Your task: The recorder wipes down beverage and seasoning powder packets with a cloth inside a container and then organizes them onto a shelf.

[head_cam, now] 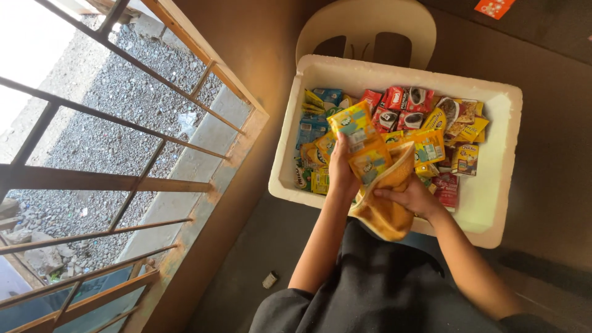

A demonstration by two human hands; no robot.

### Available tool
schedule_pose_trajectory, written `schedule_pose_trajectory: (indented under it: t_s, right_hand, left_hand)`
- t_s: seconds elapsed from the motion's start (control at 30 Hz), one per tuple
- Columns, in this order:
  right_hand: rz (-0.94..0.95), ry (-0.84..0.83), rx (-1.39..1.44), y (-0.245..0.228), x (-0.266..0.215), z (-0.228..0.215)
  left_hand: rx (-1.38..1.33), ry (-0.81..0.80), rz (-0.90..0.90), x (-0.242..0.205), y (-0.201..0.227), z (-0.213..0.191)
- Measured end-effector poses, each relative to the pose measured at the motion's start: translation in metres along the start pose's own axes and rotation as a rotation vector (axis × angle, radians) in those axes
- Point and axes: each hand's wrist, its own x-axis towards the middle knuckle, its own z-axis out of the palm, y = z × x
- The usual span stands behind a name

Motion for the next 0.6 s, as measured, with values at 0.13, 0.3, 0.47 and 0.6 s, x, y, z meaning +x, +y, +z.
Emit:
schedule_pose_trajectory:
  t_s: [0.13, 0.3, 0.47, 0.6]
  right_hand:
    - [0.081, 0.086, -0.028, 0.029, -0.004, -0.014]
    - [0.172, 0.358, -0.067, 0.031, -0.002, -0.035]
    - [0.308, 0.260, -0.394, -0.001, -0.006, -0.094]
    - [0.687, 0.110, -1.304, -0.099, -0.013, -0.078]
  left_hand:
    - [-0.021, -0.049, -0.056, 0.002, -0.010, -0.013]
    - [0.093, -0.050, -0.077, 0.012, -0.043, -0.066]
    - [-0.037, 0.087, -0.068, 0.011, -0.016, -0.075]
    - [-0.434, 0.065, -0.164, 0.031, -0.029, -0.112]
